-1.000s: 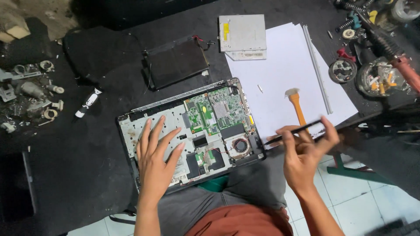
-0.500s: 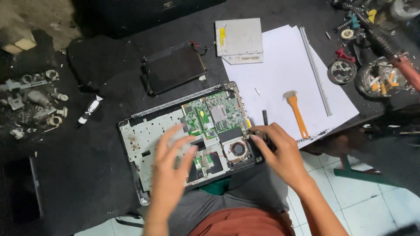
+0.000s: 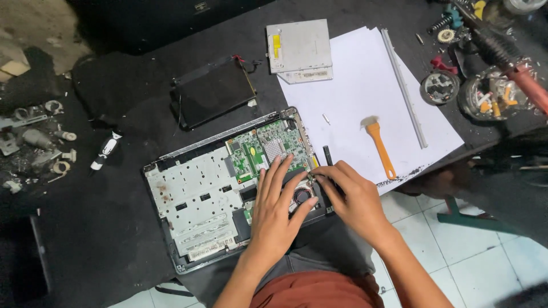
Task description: Disassembling a laptop by removing the back cover and battery, then inspecting or working on the motherboard with a tool.
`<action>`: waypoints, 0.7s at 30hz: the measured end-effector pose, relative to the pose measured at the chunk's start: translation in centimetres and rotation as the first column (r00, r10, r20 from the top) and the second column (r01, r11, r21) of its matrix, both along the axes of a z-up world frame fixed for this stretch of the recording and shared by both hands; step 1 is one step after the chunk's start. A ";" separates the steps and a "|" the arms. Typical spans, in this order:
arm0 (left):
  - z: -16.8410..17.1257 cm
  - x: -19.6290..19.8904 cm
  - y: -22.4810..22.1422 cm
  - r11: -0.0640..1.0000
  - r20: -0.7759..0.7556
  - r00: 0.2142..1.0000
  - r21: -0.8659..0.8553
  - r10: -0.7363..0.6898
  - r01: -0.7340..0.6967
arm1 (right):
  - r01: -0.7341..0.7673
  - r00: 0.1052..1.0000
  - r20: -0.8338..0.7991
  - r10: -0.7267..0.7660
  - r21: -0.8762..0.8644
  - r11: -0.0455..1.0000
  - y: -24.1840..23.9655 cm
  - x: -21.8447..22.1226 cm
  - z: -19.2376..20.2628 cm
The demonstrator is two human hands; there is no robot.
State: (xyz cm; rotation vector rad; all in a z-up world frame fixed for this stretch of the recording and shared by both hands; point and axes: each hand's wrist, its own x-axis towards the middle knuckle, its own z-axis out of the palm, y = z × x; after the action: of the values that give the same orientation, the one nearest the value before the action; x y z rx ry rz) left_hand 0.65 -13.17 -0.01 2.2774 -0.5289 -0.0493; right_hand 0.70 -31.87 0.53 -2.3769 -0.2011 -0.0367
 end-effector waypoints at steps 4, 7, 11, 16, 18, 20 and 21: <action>0.0 -0.1 0.1 1.000 0.014 1.000 0.029 -0.008 0.008 | 0.015 1.000 0.003 -0.015 0.000 1.000 -0.1 -0.1 -0.2; -0.1 -0.2 0.1 0.999 0.011 1.000 0.038 -0.016 0.016 | 0.016 1.000 0.007 -0.016 0.004 1.000 -0.1 -0.1 -0.2; -0.3 -0.2 0.1 0.999 0.005 1.000 0.043 -0.017 0.017 | 0.005 1.000 0.017 -0.005 0.007 1.000 -0.2 -0.1 -0.3; -0.3 -0.3 0.1 0.999 0.025 1.000 0.037 -0.013 0.012 | 0.014 1.000 0.016 -0.014 0.012 1.000 -0.2 -0.1 -0.4; -0.3 -0.2 0.2 0.999 0.024 1.000 0.033 -0.007 0.006 | 0.012 1.000 0.009 -0.012 0.015 1.000 -0.2 -0.1 -0.5; -0.3 -0.2 0.2 1.000 0.032 0.999 0.014 -0.016 0.016 | 0.020 1.000 0.005 -0.020 0.005 1.000 -0.2 -0.2 -0.7; -0.2 -0.2 0.3 1.000 0.031 0.999 0.013 -0.015 0.015 | 0.019 1.000 0.004 -0.019 0.004 1.000 -0.2 -0.1 -0.5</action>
State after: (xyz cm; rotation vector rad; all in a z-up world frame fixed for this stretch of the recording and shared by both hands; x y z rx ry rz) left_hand 0.41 -12.92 -0.22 2.2897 -0.5639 -0.0245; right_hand 0.58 -32.07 0.01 -2.3747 -0.1797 -0.0512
